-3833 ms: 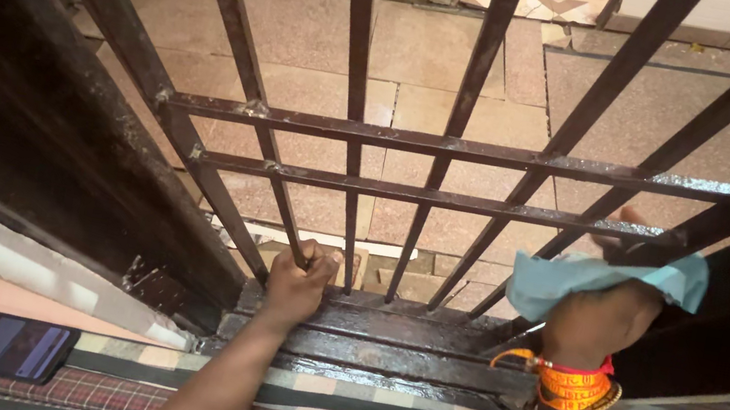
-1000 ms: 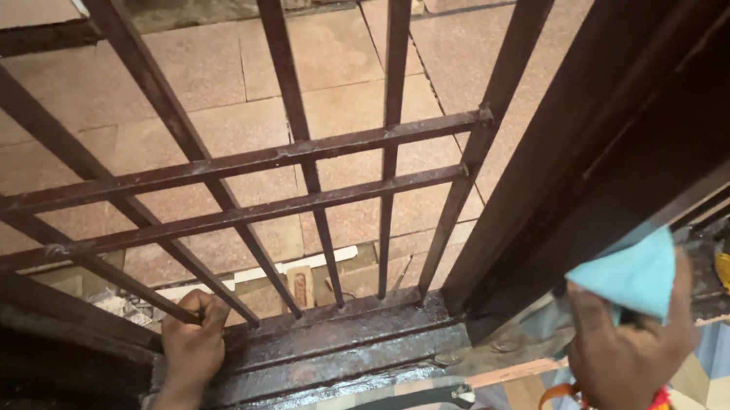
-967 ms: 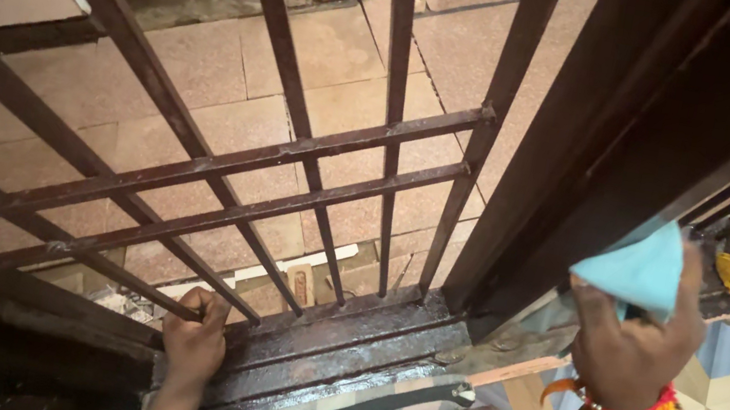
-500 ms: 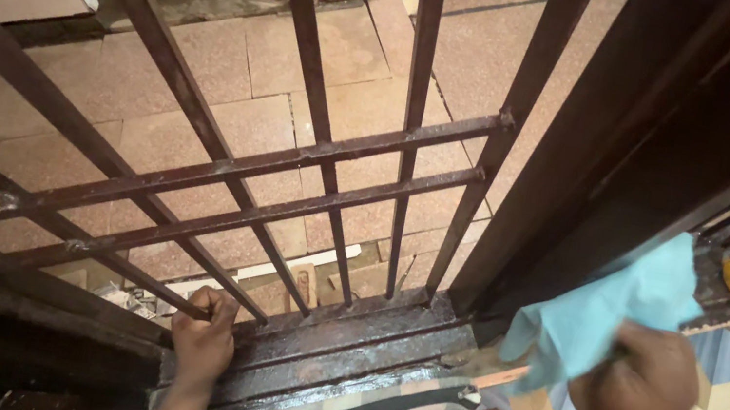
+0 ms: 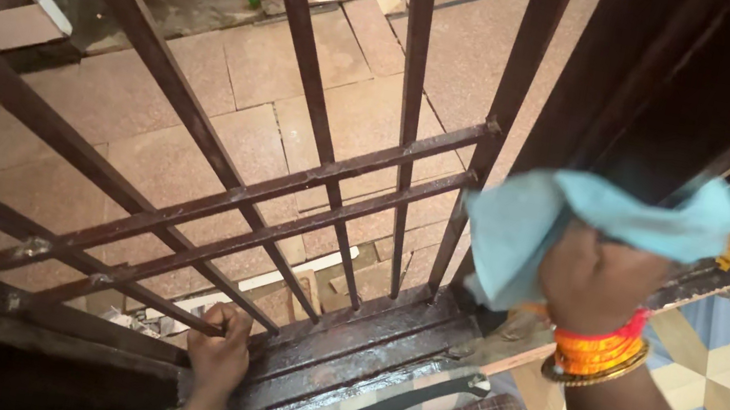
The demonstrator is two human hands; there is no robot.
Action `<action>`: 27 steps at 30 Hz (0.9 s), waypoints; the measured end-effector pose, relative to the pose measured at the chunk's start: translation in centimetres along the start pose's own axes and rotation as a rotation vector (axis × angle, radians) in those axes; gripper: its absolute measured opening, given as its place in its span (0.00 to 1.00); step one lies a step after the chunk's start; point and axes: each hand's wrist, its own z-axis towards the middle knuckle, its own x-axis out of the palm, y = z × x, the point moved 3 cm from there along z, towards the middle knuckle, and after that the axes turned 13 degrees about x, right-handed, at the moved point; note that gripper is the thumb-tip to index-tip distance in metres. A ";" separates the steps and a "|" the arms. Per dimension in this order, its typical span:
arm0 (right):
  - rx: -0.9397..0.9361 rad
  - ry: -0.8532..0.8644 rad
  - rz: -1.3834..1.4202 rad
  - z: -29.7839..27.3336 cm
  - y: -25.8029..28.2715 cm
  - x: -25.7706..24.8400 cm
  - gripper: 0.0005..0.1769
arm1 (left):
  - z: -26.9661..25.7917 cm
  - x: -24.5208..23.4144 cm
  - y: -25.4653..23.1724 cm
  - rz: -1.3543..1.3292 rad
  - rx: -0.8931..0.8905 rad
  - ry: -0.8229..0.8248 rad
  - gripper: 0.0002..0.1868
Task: The person wipes the bars and frame of a metal gate using a blue cloth.
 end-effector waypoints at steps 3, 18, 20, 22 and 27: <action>0.113 -0.100 0.087 1.6 0.8 -0.3 0.04 | 0.2 0.0 0.2 -0.014 0.026 0.010 0.18; 0.203 0.075 0.056 -11.8 -5.8 4.4 0.07 | 0.0 0.5 -1.6 0.203 0.243 -0.066 0.17; 0.084 0.062 -0.027 -8.1 -4.3 3.7 0.06 | 0.0 0.5 -1.3 0.123 0.193 -0.069 0.17; -0.026 -0.036 -0.064 -4.4 -2.5 2.3 0.08 | -0.3 0.5 -1.2 0.216 0.213 -0.108 0.19; 0.014 0.014 0.030 0.2 -0.4 -0.1 0.08 | -0.4 0.2 -0.2 0.195 0.123 -0.132 0.18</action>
